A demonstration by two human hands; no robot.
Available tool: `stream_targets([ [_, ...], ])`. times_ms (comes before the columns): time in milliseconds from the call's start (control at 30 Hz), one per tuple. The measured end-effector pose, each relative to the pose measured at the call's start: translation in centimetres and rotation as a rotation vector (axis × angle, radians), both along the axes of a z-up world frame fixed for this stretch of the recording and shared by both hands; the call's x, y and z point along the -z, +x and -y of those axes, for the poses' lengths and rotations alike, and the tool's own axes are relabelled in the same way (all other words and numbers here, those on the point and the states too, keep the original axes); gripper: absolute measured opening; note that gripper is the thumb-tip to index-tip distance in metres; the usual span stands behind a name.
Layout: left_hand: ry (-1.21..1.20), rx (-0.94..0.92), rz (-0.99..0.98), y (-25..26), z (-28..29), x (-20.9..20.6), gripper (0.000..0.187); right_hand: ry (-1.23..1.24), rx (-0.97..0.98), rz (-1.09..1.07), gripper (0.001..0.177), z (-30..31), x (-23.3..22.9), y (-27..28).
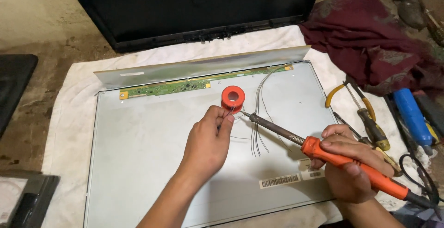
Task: The person uses a soldering iron to apply solder to the ends of several thin wires. They then use pliers to strip the insulation from the wire ends and continue soldering the exposed tips.
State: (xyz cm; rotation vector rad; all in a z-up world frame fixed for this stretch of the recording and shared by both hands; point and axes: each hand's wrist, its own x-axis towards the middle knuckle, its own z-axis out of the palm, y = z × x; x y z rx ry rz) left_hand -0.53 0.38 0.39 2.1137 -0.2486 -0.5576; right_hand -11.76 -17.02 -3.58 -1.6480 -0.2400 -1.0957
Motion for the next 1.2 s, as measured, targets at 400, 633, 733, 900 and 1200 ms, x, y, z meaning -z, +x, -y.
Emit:
stream_targets([
  [400,-0.007,-0.015,0.032,0.08,-0.01,0.44,0.015,-0.031,0.034,0.011,0.033,0.01,-0.28,0.12],
  [633,-0.008,-0.011,0.031,0.01,0.02,0.32,0.015,0.03,0.014,0.002,0.029,0.15,0.3,0.02],
  [733,-0.015,-0.012,0.035,0.0,0.02,0.2,0.015,0.023,0.007,0.009,0.03,0.18,0.3,0.03],
  [900,-0.006,-0.016,0.028,0.05,0.1,0.26,0.015,0.021,0.023,0.013,0.03,0.07,0.13,0.14],
  [1200,-0.016,-0.019,0.045,0.07,0.08,0.56,0.015,0.001,0.044,0.007,0.031,0.18,0.16,0.19],
])
